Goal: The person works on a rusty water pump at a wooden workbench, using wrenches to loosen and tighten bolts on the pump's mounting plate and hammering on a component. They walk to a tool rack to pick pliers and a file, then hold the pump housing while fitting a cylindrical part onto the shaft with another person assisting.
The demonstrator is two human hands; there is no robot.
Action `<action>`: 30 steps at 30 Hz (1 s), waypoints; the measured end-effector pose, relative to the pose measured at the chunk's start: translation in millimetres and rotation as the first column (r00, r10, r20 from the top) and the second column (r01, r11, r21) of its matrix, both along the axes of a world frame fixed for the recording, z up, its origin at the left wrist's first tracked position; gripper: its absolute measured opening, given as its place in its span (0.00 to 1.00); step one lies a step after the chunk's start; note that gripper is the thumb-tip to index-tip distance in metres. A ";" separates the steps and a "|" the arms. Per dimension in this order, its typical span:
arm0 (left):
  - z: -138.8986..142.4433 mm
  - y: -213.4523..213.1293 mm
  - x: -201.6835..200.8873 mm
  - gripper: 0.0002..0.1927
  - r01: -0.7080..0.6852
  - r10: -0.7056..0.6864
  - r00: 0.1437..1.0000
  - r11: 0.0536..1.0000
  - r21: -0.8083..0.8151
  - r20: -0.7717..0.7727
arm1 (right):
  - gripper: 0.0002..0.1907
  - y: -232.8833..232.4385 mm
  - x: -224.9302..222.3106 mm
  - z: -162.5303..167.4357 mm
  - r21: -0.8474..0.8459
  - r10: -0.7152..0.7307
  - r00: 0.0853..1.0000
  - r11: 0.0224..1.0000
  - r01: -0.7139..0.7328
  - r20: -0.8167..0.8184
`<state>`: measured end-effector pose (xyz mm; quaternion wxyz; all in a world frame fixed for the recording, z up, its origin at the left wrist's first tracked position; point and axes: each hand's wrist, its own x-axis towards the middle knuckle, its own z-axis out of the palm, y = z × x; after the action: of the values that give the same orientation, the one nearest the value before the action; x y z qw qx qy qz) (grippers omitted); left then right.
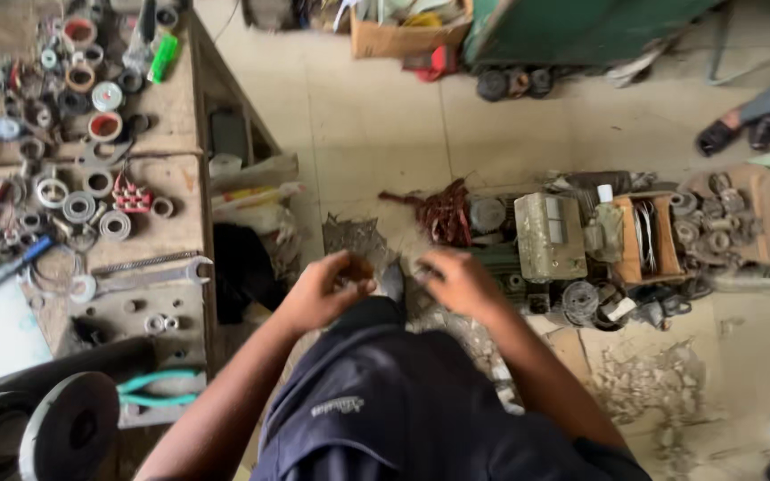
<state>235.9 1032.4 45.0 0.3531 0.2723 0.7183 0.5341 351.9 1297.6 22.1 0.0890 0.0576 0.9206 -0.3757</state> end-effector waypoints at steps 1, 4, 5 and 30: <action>-0.3 11.0 -6.5 0.15 -0.033 0.032 0.999 0.999 0.020 0.007 | 0.11 18.3 -4.7 -1.5 -0.056 -0.026 0.998 0.998 0.023 -0.049; 3.4 35.0 -27.2 0.16 -0.086 0.089 0.995 0.995 -0.050 0.045 | 0.09 54.9 -36.4 -1.5 -0.204 -0.072 0.980 0.978 0.033 -0.185; 4.7 41.7 -35.4 0.16 -0.105 0.110 0.991 0.993 -0.054 0.082 | 0.09 59.6 -51.4 -0.9 -0.251 -0.094 0.982 0.967 0.050 -0.164; 178.0 164.6 -544.1 0.21 -0.672 0.587 0.683 0.738 -0.060 -0.435 | 0.17 157.2 -755.7 120.3 -0.669 0.468 0.860 0.575 -0.471 -0.203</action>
<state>-308.1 1197.0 223.0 0.0245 0.0675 0.8759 0.4771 -403.8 1454.8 142.5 0.1983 -0.2270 0.6906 -0.6574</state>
